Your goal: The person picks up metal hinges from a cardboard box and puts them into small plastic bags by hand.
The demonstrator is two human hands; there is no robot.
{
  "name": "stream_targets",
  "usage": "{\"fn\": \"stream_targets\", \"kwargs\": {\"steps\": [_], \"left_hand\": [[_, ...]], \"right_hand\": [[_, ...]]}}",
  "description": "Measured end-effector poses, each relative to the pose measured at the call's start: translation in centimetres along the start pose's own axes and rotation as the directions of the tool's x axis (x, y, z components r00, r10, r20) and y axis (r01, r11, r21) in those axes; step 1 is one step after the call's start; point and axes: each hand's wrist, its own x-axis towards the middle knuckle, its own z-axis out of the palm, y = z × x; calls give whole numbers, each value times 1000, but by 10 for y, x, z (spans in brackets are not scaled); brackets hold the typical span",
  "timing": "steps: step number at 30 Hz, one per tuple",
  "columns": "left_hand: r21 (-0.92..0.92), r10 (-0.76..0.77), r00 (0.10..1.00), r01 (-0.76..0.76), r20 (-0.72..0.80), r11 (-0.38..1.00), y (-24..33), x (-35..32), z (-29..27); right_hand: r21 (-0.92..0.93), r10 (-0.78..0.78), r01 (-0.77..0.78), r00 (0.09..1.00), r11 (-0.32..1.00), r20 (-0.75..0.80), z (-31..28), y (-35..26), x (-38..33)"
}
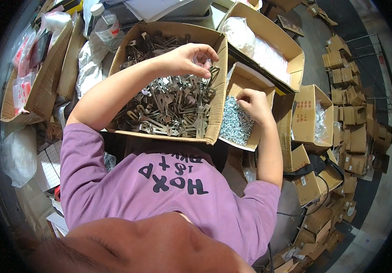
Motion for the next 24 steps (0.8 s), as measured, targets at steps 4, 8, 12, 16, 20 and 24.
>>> {"fn": "stream_targets", "kwargs": {"steps": [4,8,12,16,20,24], "left_hand": [[48,0,1000,0,5,999,0,-2,0],[51,-9,999,7,43,999,2,-1,7],[-6,-10,994,11,109,1000,-6,0,11],[-9,26,995,-25,99,1000,-9,-1,13],[-15,-23,998,24,65,1000,5,-4,9],[1,-14,999,14,41,1000,2,1,4]], "right_hand": [[535,127,-149,989,832,78,-13,6,-1],[711,43,-29,999,703,-2,-20,-4,-2],[642,-144,185,983,744,-117,-18,-61,15],[337,-416,471,881,815,-225,-6,-100,37],[291,-220,358,883,887,-415,-32,-87,68],[-12,-166,179,880,984,-444,-57,-45,119]]}}
